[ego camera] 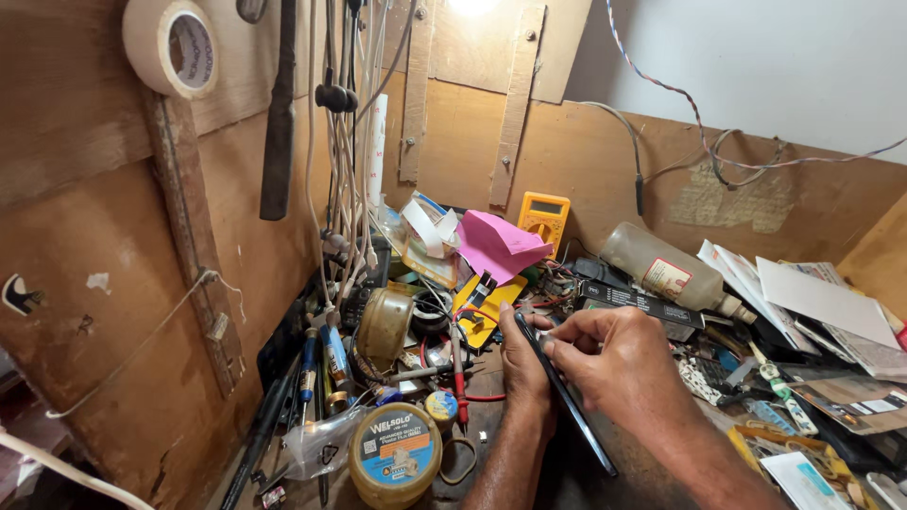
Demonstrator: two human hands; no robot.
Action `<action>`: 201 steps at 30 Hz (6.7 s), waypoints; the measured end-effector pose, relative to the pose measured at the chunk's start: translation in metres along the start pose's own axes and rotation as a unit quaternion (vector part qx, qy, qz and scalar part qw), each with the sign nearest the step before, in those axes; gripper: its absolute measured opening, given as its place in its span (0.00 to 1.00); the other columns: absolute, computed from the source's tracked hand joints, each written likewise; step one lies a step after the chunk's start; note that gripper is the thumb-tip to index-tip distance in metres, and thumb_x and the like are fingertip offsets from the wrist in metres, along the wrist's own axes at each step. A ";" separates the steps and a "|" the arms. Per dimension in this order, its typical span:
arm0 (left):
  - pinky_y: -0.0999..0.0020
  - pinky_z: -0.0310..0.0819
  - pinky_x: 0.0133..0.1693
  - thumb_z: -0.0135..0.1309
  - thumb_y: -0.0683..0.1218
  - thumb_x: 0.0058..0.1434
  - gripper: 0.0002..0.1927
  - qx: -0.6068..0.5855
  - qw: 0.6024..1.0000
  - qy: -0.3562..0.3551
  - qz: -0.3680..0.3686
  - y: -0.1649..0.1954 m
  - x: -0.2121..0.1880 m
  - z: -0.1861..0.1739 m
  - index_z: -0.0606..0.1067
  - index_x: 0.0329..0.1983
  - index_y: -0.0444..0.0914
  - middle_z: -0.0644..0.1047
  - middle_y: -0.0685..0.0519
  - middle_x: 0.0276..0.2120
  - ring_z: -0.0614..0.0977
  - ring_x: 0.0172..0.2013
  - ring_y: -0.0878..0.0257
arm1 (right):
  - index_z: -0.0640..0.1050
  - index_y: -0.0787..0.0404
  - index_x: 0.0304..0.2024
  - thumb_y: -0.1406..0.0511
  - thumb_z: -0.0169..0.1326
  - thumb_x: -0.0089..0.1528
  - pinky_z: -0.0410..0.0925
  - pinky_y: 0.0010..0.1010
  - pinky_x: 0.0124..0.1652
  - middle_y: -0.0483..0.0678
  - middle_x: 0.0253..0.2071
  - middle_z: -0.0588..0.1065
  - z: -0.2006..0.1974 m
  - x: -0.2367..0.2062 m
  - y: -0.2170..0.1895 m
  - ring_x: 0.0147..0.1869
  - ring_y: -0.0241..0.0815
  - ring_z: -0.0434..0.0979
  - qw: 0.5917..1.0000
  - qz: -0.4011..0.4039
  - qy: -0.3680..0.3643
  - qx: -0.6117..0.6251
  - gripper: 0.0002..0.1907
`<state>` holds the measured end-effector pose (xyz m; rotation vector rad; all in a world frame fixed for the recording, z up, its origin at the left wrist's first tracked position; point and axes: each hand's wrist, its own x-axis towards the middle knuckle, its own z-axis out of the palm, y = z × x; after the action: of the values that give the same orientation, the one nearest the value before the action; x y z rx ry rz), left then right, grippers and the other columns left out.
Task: The person holds a black smartphone and uses a small metal tool to pry and separate the screen from the frame. They repeatedly work along the edges of the device, attempting to release internal clips or adhesive while keeping the phone steady on a cluttered workbench.
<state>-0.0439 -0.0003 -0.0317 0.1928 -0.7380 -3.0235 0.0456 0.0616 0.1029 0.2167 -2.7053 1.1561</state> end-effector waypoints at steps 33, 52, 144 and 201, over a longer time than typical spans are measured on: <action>0.70 0.62 0.18 0.36 0.63 0.66 0.22 0.002 0.999 -0.005 -0.032 -0.001 0.000 -0.002 0.70 0.30 0.44 0.68 0.56 0.19 0.69 0.16 0.65 | 0.87 0.63 0.37 0.61 0.64 0.59 0.65 0.27 0.15 0.46 0.20 0.81 0.009 0.007 -0.001 0.16 0.32 0.72 0.995 0.053 0.013 0.086 0.12; 0.69 0.67 0.21 0.36 0.63 0.67 0.25 0.032 0.999 0.032 -0.008 0.002 -0.004 0.005 0.75 0.34 0.41 0.72 0.55 0.22 0.73 0.18 0.65 | 0.87 0.64 0.36 0.62 0.65 0.59 0.62 0.26 0.15 0.44 0.18 0.79 0.011 0.008 -0.004 0.16 0.29 0.69 0.995 0.028 0.025 0.087 0.11; 0.67 0.65 0.21 0.33 0.64 0.69 0.25 0.072 0.996 0.043 0.035 -0.021 0.008 -0.009 0.68 0.30 0.43 0.68 0.54 0.21 0.70 0.19 0.62 | 0.87 0.65 0.34 0.65 0.64 0.57 0.67 0.30 0.22 0.48 0.21 0.83 0.001 -0.004 0.005 0.19 0.34 0.72 0.999 0.035 0.006 0.009 0.08; 0.66 0.70 0.21 0.33 0.63 0.69 0.25 0.092 0.995 0.019 0.033 -0.016 0.009 -0.013 0.69 0.34 0.41 0.72 0.52 0.22 0.73 0.18 0.61 | 0.87 0.66 0.37 0.63 0.63 0.59 0.61 0.25 0.13 0.47 0.19 0.78 -0.007 0.002 0.021 0.15 0.32 0.70 0.991 0.036 -0.073 0.105 0.11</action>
<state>-0.0513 0.0075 -0.0515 0.2246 -0.9977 -2.8809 0.0402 0.0810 0.0937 0.2444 -2.7329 1.5031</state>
